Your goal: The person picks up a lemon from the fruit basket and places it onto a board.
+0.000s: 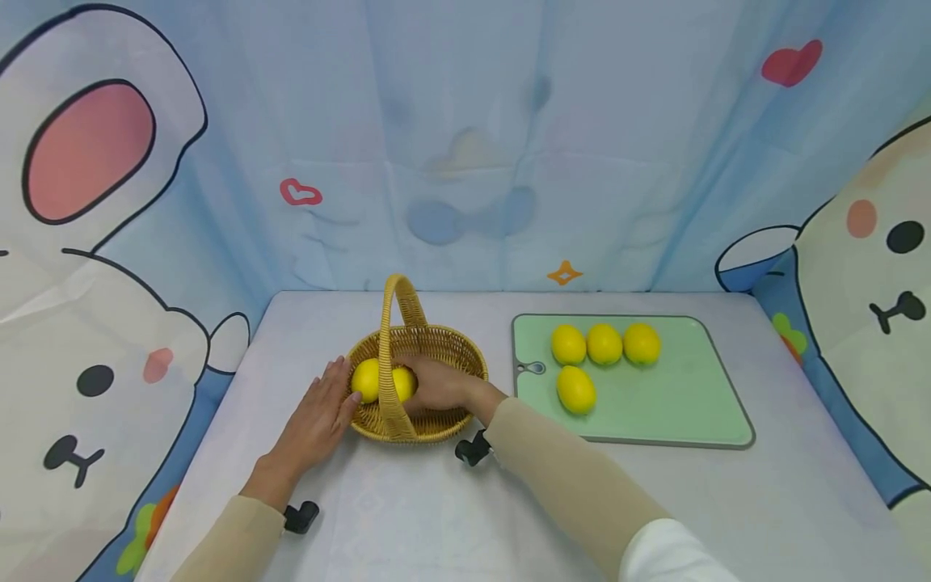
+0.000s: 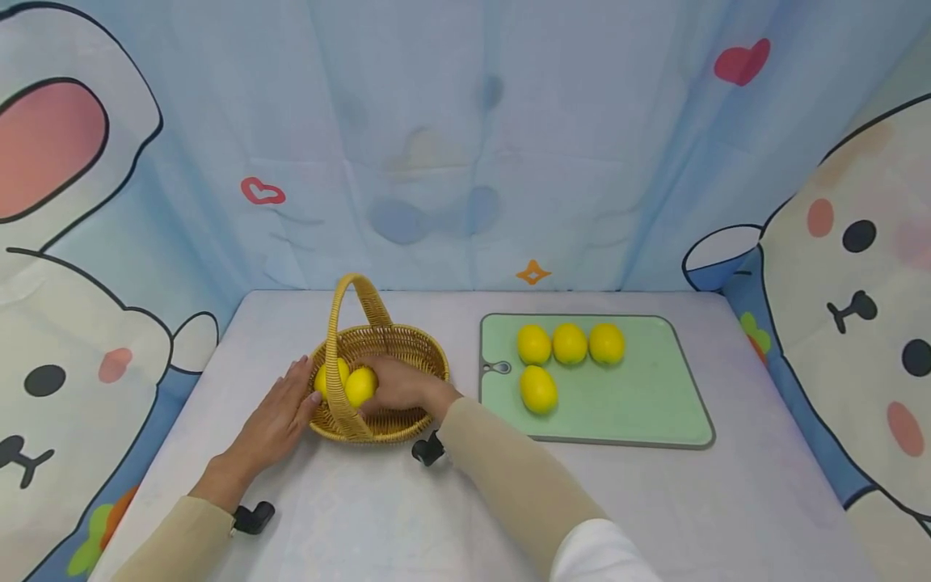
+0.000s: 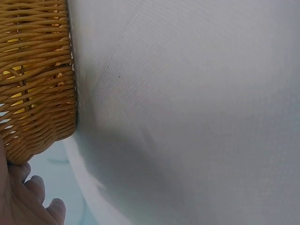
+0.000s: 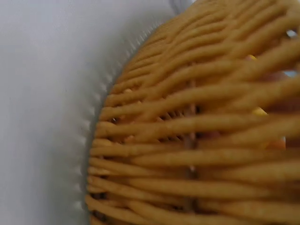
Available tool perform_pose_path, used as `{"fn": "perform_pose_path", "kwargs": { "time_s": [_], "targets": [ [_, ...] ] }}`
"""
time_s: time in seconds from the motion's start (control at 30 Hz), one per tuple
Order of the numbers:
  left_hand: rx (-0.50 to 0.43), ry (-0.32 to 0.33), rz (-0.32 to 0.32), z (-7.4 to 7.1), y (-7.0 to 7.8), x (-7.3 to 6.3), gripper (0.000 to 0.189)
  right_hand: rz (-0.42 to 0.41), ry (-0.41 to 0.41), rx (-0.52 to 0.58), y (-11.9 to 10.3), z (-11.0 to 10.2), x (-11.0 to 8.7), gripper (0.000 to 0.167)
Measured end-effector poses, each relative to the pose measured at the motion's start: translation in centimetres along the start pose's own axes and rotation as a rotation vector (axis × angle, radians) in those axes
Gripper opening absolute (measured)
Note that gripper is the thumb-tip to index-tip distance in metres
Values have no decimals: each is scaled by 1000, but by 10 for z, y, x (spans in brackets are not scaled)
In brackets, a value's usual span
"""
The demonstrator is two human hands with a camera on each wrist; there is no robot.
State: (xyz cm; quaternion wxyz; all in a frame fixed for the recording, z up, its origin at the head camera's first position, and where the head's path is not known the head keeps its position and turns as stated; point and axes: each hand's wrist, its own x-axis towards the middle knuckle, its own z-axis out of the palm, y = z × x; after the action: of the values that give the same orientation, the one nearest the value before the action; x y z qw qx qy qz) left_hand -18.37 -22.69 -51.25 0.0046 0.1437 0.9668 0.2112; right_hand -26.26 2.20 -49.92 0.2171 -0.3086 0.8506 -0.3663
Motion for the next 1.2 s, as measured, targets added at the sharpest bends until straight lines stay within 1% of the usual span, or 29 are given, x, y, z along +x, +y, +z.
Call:
{"fn": "perform_pose_path", "kwargs": {
  "time_s": [0.13, 0.23, 0.4, 0.47, 0.63, 0.7, 0.8, 0.9, 1.07, 1.2],
  "targets": [
    [3, -1, 0, 0, 0, 0, 70, 34, 61, 21, 1, 3, 0, 79],
    [7, -1, -3, 1, 0, 1, 71, 52, 103, 13, 1, 5, 2, 79],
    [9, 2, -6, 2, 0, 0, 72, 85, 124, 0, 2, 6, 4, 83],
    [10, 2, -7, 2, 0, 0, 72, 80, 126, -1, 2, 7, 4, 82],
    [1, 1, -9, 1, 1, -1, 71, 69, 143, -48, 0, 7, 4, 80],
    [-4, 3, -6, 1, 1, -1, 71, 77, 163, -73, 0, 6, 4, 81],
    [-9, 9, -4, 1, 1, -1, 71, 77, 204, -83, -1, 4, 3, 83],
    [-8, 10, -5, 1, 1, -1, 71, 72, 245, -64, -2, 0, 1, 82],
    [-6, 3, -9, 0, 2, -1, 72, 59, 296, 1, -4, -6, -6, 80],
    [-5, 7, -8, 0, 2, -1, 71, 23, 339, 53, -6, -9, -12, 79]
  ]
}}
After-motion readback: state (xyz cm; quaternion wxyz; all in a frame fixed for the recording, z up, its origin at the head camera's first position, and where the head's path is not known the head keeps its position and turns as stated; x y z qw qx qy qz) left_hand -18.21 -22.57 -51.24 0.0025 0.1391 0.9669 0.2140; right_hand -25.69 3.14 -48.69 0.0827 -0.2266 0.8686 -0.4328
